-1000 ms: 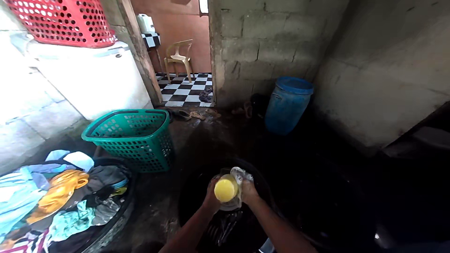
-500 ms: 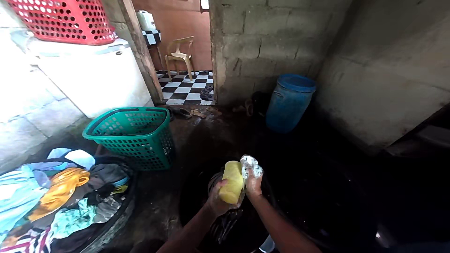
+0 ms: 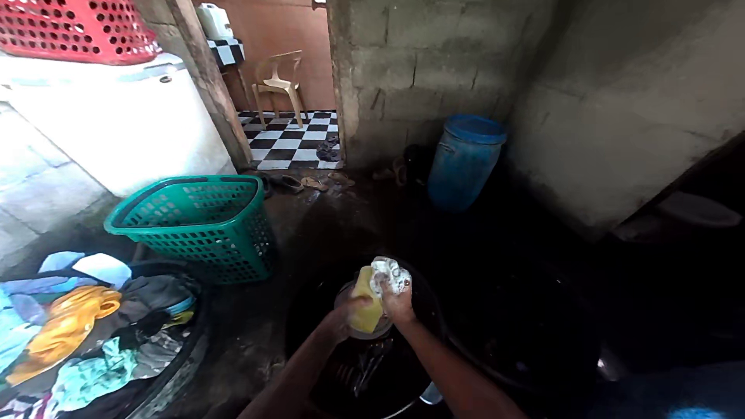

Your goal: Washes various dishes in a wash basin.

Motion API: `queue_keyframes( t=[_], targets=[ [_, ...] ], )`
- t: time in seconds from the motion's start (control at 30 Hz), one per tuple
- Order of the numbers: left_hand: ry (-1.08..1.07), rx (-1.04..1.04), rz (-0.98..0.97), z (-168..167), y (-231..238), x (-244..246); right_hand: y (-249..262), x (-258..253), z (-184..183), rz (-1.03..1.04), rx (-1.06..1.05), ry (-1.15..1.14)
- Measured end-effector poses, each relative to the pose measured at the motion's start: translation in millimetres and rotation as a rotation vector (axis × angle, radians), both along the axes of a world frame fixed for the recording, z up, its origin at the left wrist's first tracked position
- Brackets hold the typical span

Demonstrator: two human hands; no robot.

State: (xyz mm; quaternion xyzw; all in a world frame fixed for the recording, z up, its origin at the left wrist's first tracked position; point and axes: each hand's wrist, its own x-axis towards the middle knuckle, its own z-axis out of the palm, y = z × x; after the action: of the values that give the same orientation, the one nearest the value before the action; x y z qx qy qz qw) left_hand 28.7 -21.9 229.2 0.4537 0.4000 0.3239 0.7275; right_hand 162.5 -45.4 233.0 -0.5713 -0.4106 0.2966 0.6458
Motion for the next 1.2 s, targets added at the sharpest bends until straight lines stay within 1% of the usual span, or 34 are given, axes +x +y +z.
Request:
queue_keyframes(
  t=[0.07,0.1,0.13,0.17,0.23,0.27,0.33,0.37,0.4,0.47,0.5,0.53,0.57,0.63,0.73,0.8,0.87,0.93,1.0,1.03,1.07,1.13,1.2],
  targets=[
    [-0.253,-0.167,-0.06,-1.4,4.8,-7.9,3.0,5.1,4.5,0.052,-0.039,0.177],
    [-0.34,-0.208,-0.106,-6.3,9.1,-11.3,3.7,10.3,9.5,0.1,-0.102,0.228],
    [-0.37,-0.227,-0.137,-8.4,11.6,-13.0,5.2,17.0,14.5,0.142,-0.159,0.263],
    [-0.345,-0.238,-0.139,-6.5,12.1,-12.7,8.6,25.7,16.2,0.164,-0.196,0.278],
    [-0.169,-0.221,-0.072,-0.5,13.7,-10.1,21.2,48.5,9.0,0.098,-0.169,0.241],
    [-0.058,-0.193,-0.012,-0.3,15.3,-10.7,27.6,65.0,1.3,0.023,-0.138,0.184],
    [0.1,-0.153,0.082,-0.9,19.2,-16.6,34.3,109.0,-19.2,-0.184,-0.147,0.01],
    [0.139,-0.171,0.129,-2.2,22.1,-20.8,33.1,133.1,-30.1,-0.297,-0.214,-0.105],
    [0.163,-0.196,0.172,-3.7,24.3,-25.5,28.4,155.0,-39.1,-0.401,-0.339,-0.216],
    [0.201,-0.224,0.227,-3.8,27.5,-35.2,13.3,190.6,-54.1,-0.532,-0.636,-0.364],
    [0.222,-0.227,0.238,-2.0,29.2,-39.2,5.9,205.4,-65.5,-0.59,-0.736,-0.474],
    [0.24,-0.22,0.242,-0.9,30.5,-42.9,-1.3,218.3,-79.0,-0.641,-0.794,-0.57],
    [0.255,-0.213,0.245,0.4,30.9,-46.2,-8.3,229.3,-92.9,-0.673,-0.835,-0.619],
    [0.271,-0.207,0.25,1.9,31.6,-52.0,-18.2,244.8,-116.0,-0.701,-0.918,-0.574],
    [0.27,-0.197,0.236,1.7,35.8,-57.5,-20.4,252.7,-135.6,-0.736,-0.98,-0.396],
    [0.266,-0.177,0.227,-1.1,40.5,-58.7,-9.7,249.3,-145.4,-0.806,-0.949,-0.331],
    [0.264,-0.177,0.215,-2.2,45.7,-56.9,7.9,237.4,-143.6,-0.733,-0.915,-0.42],
    [0.27,-0.184,0.198,-3.0,47.9,-53.7,28.9,214.6,-131.1,-0.594,-0.749,-0.491],
    [0.279,-0.192,0.18,-3.9,49.2,-50.3,54.7,185.9,-119.3,-0.415,-0.61,-0.446],
    [0.281,-0.199,0.174,-4.8,50.0,-48.8,67.6,171.5,-118.2,-0.306,-0.591,-0.441],
    [0.281,-0.208,0.168,-5.7,50.8,-47.6,80.2,158.0,-120.7,-0.17,-0.623,-0.485],
    [0.284,-0.213,0.152,-6.9,52.2,-45.6,102.2,127.4,-118.4,0.146,-0.834,-0.713],
    [0.291,-0.208,0.117,-7.4,53.6,-45.3,120.2,97.1,-123.2,0.399,-0.957,-0.883]
  ],
)
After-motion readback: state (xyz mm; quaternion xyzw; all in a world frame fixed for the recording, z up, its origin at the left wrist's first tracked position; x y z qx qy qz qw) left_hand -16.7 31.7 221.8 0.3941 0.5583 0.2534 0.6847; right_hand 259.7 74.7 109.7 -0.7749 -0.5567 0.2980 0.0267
